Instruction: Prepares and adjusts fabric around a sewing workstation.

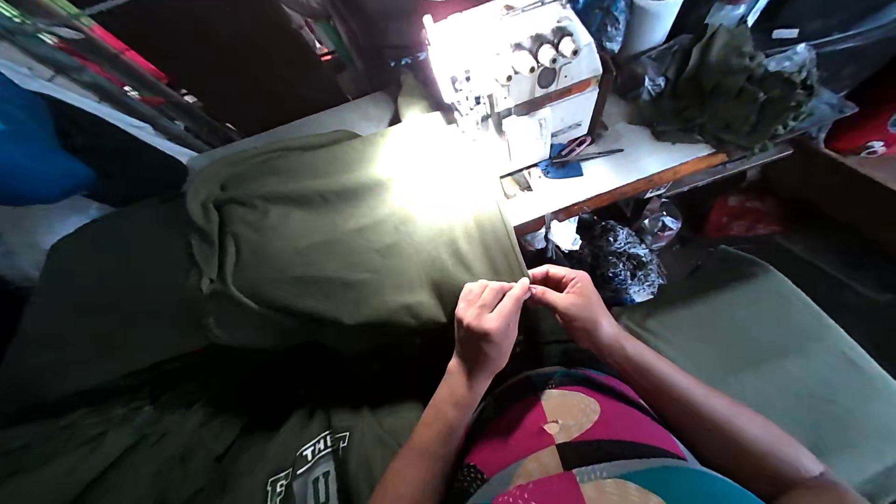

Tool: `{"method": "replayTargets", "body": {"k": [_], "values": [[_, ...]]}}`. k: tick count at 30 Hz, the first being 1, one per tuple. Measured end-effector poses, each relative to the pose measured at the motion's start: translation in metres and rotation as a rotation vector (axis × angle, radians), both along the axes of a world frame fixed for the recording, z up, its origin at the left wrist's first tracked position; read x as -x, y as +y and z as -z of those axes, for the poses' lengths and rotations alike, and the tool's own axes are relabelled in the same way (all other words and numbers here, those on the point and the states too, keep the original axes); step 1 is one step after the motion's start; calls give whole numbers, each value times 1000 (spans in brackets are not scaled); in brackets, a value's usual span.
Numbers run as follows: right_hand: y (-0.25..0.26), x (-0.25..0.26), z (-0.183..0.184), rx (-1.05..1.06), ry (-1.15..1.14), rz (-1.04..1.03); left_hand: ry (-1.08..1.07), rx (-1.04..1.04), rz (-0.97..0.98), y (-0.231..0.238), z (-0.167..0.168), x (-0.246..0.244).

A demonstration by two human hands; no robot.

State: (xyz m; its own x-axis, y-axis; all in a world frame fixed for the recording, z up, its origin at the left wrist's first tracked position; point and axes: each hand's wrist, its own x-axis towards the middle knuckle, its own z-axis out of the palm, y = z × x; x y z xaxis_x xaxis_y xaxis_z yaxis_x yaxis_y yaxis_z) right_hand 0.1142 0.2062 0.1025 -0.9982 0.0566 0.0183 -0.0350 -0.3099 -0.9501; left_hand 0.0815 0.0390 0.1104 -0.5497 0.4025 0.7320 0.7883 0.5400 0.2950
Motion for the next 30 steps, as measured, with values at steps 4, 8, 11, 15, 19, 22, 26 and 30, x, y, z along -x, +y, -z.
{"method": "replayTargets", "body": {"k": [4,8,11,15,19,22,26,30], "values": [[-5,-5,-12,82,-85,-10,12,13,-10,-6,-4,-2],[-6,-7,-22,138,-178,-14,-54,-1,4,-9,-2,-6],[-3,-5,-26,196,-209,-30,-252,-15,58,-14,-8,-12],[-3,-1,-28,257,-232,-50,-541,-123,192,-24,-10,-16],[-9,5,-27,233,-256,-13,-713,-213,271,-30,-7,-14],[-8,7,-23,193,-240,-4,-683,-225,253,-30,-7,-12],[1,3,-25,166,-135,-8,-121,57,-25,-19,1,-3],[13,-3,-23,63,-17,-11,140,253,-206,-15,18,43]]}}
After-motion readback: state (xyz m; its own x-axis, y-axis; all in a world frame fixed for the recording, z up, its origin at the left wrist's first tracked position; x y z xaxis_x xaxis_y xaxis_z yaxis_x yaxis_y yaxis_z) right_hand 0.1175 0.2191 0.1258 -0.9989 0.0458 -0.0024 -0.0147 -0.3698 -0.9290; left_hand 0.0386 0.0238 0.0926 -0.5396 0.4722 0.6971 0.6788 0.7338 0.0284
